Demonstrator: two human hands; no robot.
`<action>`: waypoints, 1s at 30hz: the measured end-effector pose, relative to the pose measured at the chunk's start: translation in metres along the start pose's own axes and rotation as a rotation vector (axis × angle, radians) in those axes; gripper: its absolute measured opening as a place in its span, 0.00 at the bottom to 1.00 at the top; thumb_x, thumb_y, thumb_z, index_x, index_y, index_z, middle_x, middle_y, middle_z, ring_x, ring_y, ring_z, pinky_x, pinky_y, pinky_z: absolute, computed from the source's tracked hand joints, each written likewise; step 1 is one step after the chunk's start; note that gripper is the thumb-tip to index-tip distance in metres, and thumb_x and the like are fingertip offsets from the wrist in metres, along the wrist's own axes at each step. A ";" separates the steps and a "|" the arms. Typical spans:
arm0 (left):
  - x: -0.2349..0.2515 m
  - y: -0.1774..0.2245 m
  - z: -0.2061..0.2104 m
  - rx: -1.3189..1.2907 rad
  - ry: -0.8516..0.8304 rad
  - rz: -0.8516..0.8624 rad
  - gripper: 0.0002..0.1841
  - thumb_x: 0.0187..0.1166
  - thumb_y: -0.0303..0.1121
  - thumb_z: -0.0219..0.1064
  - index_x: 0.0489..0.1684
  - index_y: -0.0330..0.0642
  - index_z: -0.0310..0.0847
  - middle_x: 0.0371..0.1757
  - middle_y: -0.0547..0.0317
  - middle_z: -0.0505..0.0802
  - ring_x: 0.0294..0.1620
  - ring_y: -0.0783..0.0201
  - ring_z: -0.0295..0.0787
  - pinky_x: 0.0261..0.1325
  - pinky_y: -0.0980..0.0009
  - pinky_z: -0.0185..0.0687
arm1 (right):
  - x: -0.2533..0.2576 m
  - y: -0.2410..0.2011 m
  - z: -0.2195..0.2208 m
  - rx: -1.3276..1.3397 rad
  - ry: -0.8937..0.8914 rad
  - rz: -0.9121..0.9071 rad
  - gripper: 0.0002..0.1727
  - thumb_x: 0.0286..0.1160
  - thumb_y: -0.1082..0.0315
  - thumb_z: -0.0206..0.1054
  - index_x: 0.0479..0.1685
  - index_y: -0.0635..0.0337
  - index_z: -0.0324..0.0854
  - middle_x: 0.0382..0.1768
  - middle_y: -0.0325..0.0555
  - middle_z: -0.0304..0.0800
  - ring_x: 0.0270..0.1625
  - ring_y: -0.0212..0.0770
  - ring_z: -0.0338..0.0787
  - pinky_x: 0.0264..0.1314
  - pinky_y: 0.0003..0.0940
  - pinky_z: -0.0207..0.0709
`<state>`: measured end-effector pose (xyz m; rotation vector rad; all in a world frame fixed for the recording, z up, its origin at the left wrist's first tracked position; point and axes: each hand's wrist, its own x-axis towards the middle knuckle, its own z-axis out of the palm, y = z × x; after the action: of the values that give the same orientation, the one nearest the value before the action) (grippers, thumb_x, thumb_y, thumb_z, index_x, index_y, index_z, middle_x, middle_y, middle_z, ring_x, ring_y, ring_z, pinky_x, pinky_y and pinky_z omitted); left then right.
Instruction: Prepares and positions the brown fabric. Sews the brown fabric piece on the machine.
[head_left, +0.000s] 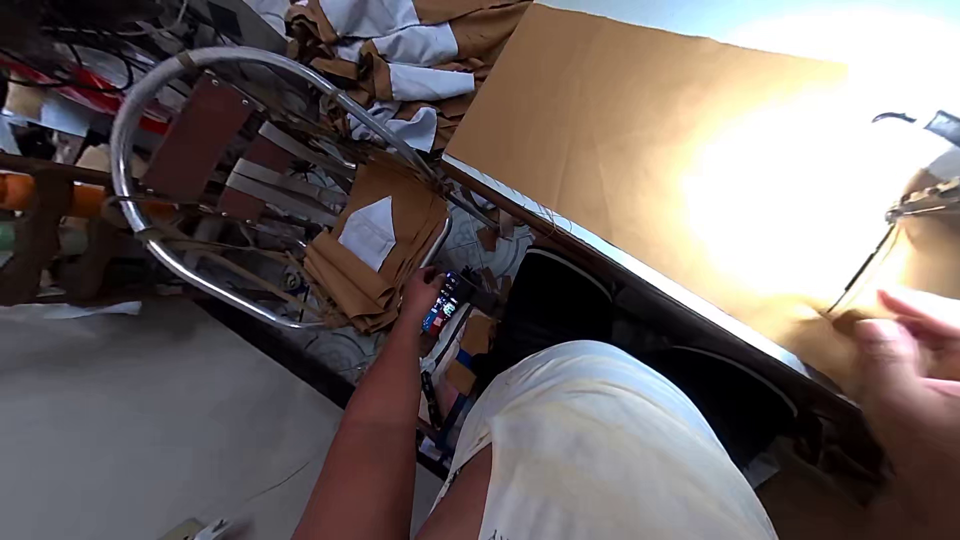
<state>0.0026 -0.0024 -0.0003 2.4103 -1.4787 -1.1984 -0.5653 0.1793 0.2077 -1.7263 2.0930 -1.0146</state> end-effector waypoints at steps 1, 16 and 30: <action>0.001 0.001 0.000 0.000 -0.001 0.001 0.28 0.87 0.50 0.65 0.78 0.40 0.76 0.71 0.41 0.88 0.73 0.45 0.84 0.78 0.41 0.73 | -0.003 -0.011 0.016 -0.028 0.026 0.056 0.24 0.82 0.56 0.65 0.66 0.68 0.84 0.66 0.63 0.86 0.71 0.51 0.85 0.75 0.47 0.78; -0.002 0.010 0.003 0.034 0.001 -0.036 0.31 0.84 0.52 0.67 0.78 0.39 0.75 0.69 0.40 0.88 0.71 0.43 0.84 0.77 0.40 0.73 | -0.050 -0.082 -0.004 0.196 -1.256 0.821 0.26 0.80 0.74 0.66 0.77 0.71 0.70 0.59 0.61 0.90 0.58 0.50 0.91 0.66 0.45 0.80; 0.000 0.004 0.005 0.035 0.014 0.005 0.30 0.85 0.52 0.66 0.77 0.39 0.76 0.68 0.40 0.88 0.70 0.44 0.85 0.76 0.40 0.74 | -0.029 -0.047 0.023 0.054 -0.038 -0.077 0.17 0.80 0.58 0.70 0.50 0.67 0.88 0.42 0.56 0.91 0.43 0.40 0.89 0.46 0.36 0.84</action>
<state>-0.0033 -0.0027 -0.0023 2.4305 -1.5133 -1.1618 -0.5078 0.1956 0.2138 -1.7979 1.9719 -1.0418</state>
